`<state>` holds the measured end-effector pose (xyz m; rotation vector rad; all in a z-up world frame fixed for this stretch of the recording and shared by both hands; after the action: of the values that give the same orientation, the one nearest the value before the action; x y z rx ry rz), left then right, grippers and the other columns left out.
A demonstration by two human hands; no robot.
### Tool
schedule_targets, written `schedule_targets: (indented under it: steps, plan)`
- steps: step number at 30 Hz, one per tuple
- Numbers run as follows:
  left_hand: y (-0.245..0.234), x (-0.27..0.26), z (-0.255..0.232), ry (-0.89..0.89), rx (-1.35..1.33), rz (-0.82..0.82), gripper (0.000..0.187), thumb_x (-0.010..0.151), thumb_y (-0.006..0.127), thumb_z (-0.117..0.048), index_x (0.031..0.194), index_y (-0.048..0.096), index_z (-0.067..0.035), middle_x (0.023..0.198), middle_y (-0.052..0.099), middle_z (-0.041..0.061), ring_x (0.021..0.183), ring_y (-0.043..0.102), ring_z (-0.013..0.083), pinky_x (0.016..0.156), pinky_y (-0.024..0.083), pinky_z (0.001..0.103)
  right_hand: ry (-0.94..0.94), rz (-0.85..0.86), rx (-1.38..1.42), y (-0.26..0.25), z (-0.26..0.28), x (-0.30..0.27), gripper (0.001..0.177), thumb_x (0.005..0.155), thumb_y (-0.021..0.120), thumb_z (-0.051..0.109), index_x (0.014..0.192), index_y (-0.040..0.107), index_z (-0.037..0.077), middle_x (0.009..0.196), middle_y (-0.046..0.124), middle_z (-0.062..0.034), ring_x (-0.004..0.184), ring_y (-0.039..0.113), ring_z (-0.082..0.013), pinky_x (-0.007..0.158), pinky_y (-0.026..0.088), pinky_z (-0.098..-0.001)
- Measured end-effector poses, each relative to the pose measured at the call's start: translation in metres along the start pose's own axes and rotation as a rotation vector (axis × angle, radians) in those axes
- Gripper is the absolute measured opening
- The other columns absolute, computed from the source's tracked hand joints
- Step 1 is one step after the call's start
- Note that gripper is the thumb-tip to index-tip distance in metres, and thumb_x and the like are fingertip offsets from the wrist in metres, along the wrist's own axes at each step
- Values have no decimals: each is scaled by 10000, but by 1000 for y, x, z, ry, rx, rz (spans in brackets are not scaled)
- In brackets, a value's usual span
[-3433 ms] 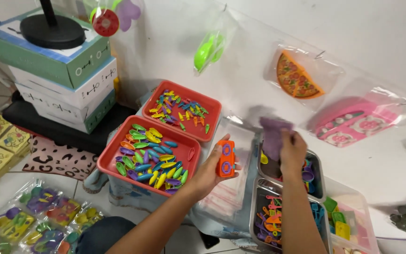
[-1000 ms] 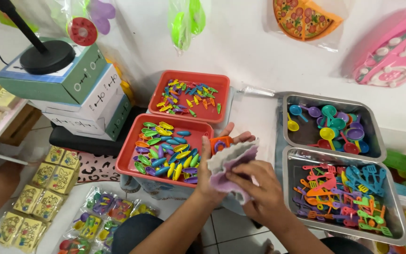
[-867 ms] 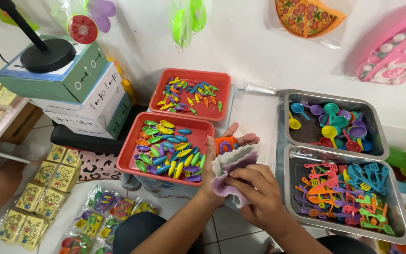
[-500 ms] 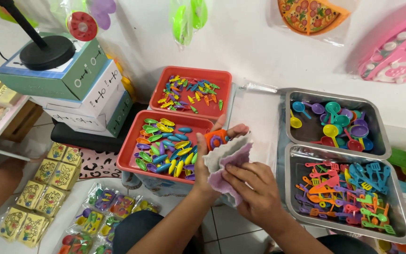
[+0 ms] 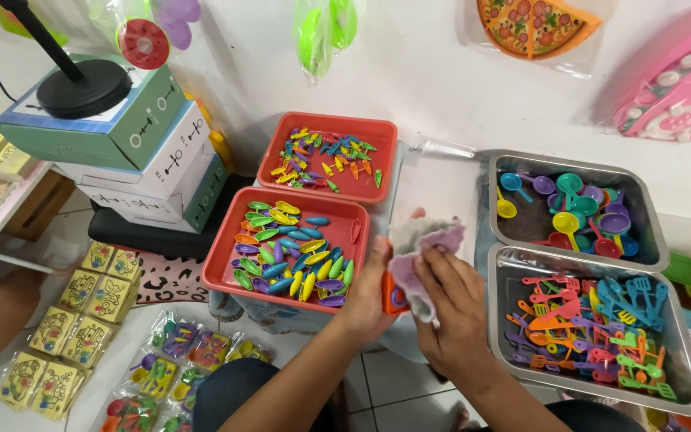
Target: The person is cleaning small plastic toys by wiping them with a purple cloth and then sorting them into different trays on the floor.
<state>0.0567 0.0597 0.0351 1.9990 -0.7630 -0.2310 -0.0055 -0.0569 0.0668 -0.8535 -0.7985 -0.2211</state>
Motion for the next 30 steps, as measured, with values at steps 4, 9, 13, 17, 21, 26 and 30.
schedule_targets:
  steps: [4,9,13,17,21,26,30]
  plan:
    - [-5,-2,13,-26,120,-43,631,1111,274,-479,1536,380,-24,1366,586,167,1153,629,192,950,558,307,55,-31,48,-6,1,5,518,820,648,14,1331,608,-59,1455,581,-207,1331,551,-355,1138,408,-459]
    - [12,0,6,155,647,-124,531,1085,394,-427,1353,559,1,1186,647,80,1025,558,99,894,467,250,103,-40,128,-3,-6,-7,538,752,652,31,1280,624,-65,1423,573,-199,1317,533,-358,1121,435,-445]
    - [27,0,-4,197,784,-117,650,1076,277,-487,1398,517,23,1270,653,144,1102,602,168,964,496,298,77,-56,126,-7,-1,0,489,769,660,35,1251,658,-42,1379,613,-166,1257,574,-329,1094,466,-419]
    - [26,5,-3,204,742,-7,704,1070,237,-473,1614,218,-28,1498,524,241,1333,564,296,1094,490,350,78,-81,123,-9,-5,-1,376,715,690,5,1089,708,-26,1315,626,-136,1212,579,-312,1043,480,-407]
    - [34,-1,-13,152,989,-130,761,1049,211,-531,1612,285,-24,1310,637,145,827,513,70,717,427,209,43,-106,97,-8,-10,1,309,720,702,51,1018,726,-26,1257,636,-141,1159,593,-304,1001,490,-397]
    - [31,1,-14,286,999,-178,670,1079,143,-450,1555,311,-9,1620,377,187,1410,469,294,1188,356,388,12,-46,88,-2,3,-1,264,744,738,72,995,751,-11,1257,638,-131,1183,585,-292,992,502,-387]
    - [30,1,-22,317,961,-408,724,1041,97,-528,1505,400,-63,1559,443,160,1414,467,297,1184,340,424,-11,67,121,6,7,-2,373,738,736,73,1098,732,-28,1255,701,-125,1242,607,-289,1106,451,-451]
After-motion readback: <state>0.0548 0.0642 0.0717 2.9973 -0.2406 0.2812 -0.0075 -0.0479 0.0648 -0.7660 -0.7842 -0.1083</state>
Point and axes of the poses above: each hand's wrist, its own x-axis towards the middle knuckle, its own y-axis out of the palm, z = x × y, the point moved 2 cm from there along x, towards the middle knuckle
